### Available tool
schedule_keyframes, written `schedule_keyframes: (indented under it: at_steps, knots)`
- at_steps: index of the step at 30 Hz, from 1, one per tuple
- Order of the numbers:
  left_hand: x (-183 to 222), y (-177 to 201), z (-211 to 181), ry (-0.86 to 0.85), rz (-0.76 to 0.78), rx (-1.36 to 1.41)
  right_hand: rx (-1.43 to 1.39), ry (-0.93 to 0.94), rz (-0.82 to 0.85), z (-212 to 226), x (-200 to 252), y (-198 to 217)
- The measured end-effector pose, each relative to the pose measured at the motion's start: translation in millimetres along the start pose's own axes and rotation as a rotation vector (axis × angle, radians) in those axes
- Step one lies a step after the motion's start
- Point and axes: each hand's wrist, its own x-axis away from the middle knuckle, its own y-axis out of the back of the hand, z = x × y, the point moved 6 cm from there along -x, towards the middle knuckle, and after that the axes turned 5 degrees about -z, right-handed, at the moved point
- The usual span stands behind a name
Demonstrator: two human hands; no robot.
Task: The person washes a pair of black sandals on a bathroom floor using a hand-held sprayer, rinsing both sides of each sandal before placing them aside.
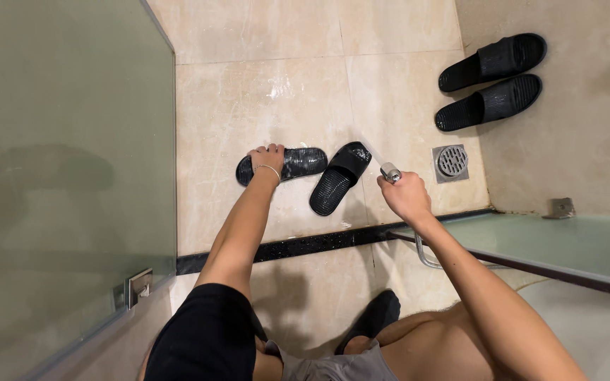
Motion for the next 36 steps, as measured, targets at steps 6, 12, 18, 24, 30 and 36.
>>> schedule_keyframes:
  at_steps: [6, 12, 18, 24, 30, 36]
  knots:
    - [20.9, 34.4, 28.5, 0.071, 0.095, -0.015, 0.040, 0.025, 0.017, 6.5, 1.3, -6.9]
    - [7.8, 52.9, 42.1, 0.054, 0.075, 0.289, -0.040, 0.064, 0.006, 5.4, -4.2, -3.9]
    - [-24.0, 62.0, 13.4, -0.048, -0.440, 0.165, -0.177, 0.125, 0.005, -0.3, -8.1, -3.6]
    - [-53.9, 55.9, -2.7, 0.028, -0.526, 0.343, -0.359, 0.107, 0.051, -3.8, -17.5, -3.7]
    - [-71.8, 67.1, -8.6, 0.150, -0.620, 0.490, -0.448, 0.067, 0.078, 4.0, -10.5, -9.3]
    - [-72.8, 65.8, -5.7, 0.257, -0.638, 0.630, -0.403, 0.083, 0.100, 3.8, -8.5, -18.2]
